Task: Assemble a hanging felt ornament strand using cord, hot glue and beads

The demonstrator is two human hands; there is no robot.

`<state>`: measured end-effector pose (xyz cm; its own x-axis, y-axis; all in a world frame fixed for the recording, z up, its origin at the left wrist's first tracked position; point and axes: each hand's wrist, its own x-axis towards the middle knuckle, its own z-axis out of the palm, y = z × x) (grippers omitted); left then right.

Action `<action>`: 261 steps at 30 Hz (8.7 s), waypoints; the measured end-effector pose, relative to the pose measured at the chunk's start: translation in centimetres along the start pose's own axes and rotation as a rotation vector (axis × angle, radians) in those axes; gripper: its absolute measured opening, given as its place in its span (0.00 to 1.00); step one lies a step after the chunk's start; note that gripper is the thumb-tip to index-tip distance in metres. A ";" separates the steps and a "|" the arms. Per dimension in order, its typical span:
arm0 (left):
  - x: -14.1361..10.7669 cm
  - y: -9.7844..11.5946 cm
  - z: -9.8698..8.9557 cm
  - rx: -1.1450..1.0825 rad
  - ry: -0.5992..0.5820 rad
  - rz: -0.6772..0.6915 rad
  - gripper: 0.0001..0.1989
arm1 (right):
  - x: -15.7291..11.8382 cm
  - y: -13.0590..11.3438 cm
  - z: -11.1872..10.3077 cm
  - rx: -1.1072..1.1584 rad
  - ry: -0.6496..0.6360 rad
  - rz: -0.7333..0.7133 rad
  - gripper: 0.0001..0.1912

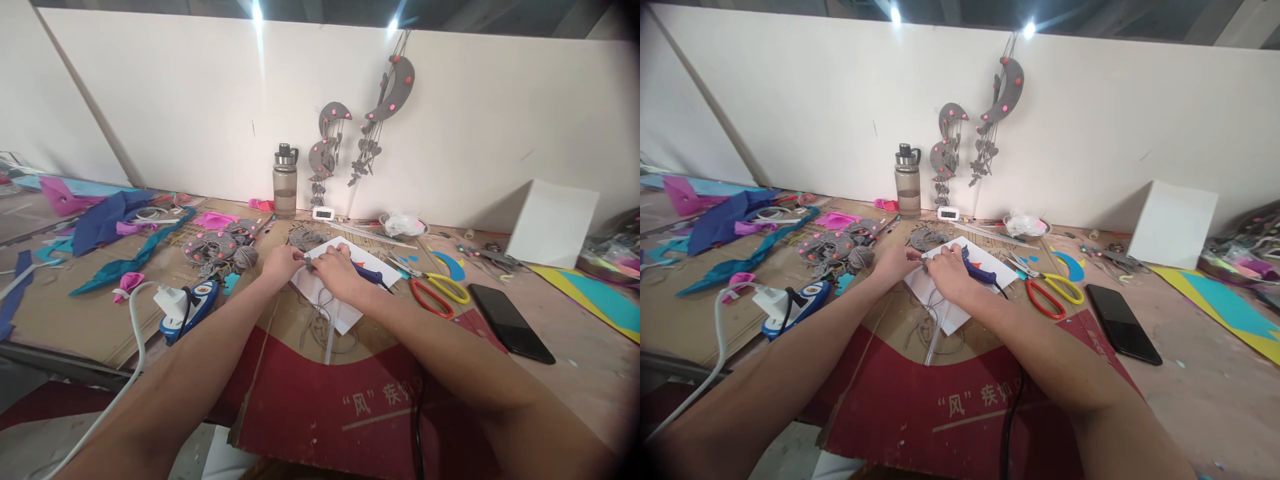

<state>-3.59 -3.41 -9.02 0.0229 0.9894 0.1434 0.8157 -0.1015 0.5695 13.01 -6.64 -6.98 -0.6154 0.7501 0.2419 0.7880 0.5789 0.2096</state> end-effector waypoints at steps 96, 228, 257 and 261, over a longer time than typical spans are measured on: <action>0.2 0.3 2.0 0.096 0.149 0.083 0.10 | -5.5 5.9 -0.2 0.190 -0.135 0.354 0.18; 0.6 1.1 2.2 0.011 0.117 -0.073 0.18 | -1.7 6.1 2.3 1.146 0.031 0.504 0.19; 1.0 0.7 2.4 0.012 0.108 -0.024 0.16 | -1.9 5.9 1.8 1.132 0.021 0.524 0.19; 0.9 0.9 2.1 0.014 0.090 -0.040 0.17 | -1.9 6.0 2.2 1.135 0.023 0.519 0.19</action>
<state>-1.61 -2.41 -10.02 -0.0613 0.9792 0.1935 0.8230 -0.0601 0.5649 18.92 -3.87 -8.22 -0.2183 0.9734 0.0701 0.5010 0.1734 -0.8479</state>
